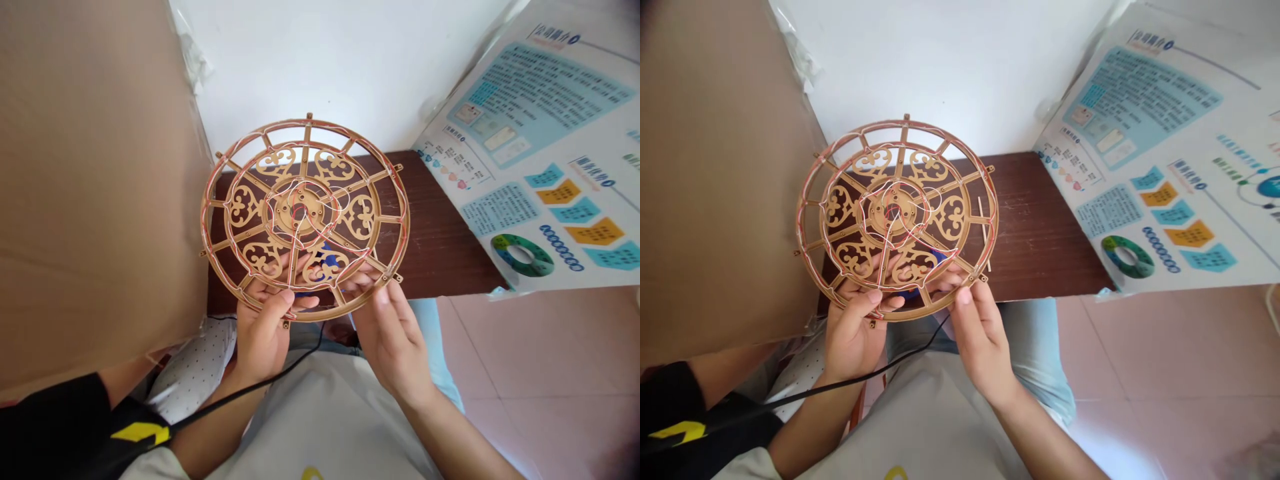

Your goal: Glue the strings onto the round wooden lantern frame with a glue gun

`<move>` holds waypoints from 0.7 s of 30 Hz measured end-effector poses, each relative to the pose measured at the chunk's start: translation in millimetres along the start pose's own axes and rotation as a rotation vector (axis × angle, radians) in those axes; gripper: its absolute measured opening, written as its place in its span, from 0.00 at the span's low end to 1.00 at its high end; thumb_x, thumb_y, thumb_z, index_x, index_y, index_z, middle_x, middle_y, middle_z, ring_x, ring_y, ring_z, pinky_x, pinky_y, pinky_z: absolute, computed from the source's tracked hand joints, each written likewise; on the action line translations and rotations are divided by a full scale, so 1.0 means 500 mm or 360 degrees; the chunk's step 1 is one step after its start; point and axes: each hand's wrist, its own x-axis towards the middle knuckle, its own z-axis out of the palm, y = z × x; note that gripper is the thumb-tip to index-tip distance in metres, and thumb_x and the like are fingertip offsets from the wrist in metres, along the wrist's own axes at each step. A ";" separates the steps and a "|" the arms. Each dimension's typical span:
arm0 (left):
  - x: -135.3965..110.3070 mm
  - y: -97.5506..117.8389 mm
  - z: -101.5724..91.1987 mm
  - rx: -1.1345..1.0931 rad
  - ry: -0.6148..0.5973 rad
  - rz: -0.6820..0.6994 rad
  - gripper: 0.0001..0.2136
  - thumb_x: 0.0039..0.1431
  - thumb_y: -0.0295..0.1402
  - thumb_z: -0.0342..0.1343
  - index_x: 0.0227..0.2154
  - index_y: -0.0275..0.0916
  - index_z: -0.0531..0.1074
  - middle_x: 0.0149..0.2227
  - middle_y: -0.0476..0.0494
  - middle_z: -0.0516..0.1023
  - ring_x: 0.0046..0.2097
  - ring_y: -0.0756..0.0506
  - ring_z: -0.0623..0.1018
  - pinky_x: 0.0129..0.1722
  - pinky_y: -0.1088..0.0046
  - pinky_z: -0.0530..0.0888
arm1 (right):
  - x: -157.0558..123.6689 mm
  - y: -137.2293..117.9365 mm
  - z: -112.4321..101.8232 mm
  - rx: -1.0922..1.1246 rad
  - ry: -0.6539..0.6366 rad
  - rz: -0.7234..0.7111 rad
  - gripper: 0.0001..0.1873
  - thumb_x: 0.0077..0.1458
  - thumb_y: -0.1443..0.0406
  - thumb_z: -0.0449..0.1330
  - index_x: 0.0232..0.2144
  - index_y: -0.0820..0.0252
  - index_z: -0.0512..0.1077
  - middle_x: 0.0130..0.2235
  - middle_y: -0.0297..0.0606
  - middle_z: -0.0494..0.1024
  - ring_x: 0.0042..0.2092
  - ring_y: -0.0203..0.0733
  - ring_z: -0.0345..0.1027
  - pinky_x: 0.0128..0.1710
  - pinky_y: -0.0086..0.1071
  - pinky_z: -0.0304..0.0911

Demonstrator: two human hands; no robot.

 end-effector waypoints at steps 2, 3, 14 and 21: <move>0.003 0.000 -0.006 -0.0017 0.0012 0.0001 0.17 0.52 0.35 0.70 0.47 0.43 0.81 0.50 0.42 0.88 0.54 0.35 0.86 0.49 0.62 0.87 | -0.021 0.015 0.001 0.0140 0.0022 0.0158 0.23 0.70 0.40 0.58 0.52 0.46 0.78 0.45 0.38 0.85 0.45 0.48 0.77 0.46 0.42 0.73; 0.005 -0.001 -0.008 -0.0034 0.0020 -0.0005 0.16 0.52 0.35 0.70 0.45 0.44 0.81 0.49 0.43 0.88 0.54 0.36 0.86 0.50 0.62 0.87 | -0.039 0.028 0.000 0.0210 0.0043 0.0271 0.25 0.70 0.38 0.57 0.48 0.48 0.79 0.41 0.38 0.84 0.41 0.47 0.77 0.41 0.40 0.72; 0.004 -0.005 -0.029 -0.0193 0.0042 -0.0011 0.05 0.54 0.32 0.71 0.33 0.46 0.81 0.44 0.52 0.88 0.55 0.44 0.84 0.52 0.74 0.83 | -0.146 0.144 -0.030 -0.0158 -0.0060 0.1119 0.33 0.54 0.32 0.66 0.33 0.55 0.75 0.33 0.37 0.79 0.34 0.45 0.72 0.39 0.39 0.64; 0.049 0.002 -0.039 -0.0128 -0.0047 0.0176 0.09 0.55 0.33 0.70 0.39 0.48 0.85 0.51 0.49 0.88 0.63 0.37 0.81 0.65 0.52 0.78 | -0.125 0.066 -0.032 -0.0506 0.0108 0.0770 0.31 0.55 0.39 0.72 0.23 0.55 0.68 0.25 0.28 0.66 0.31 0.39 0.55 0.35 0.36 0.53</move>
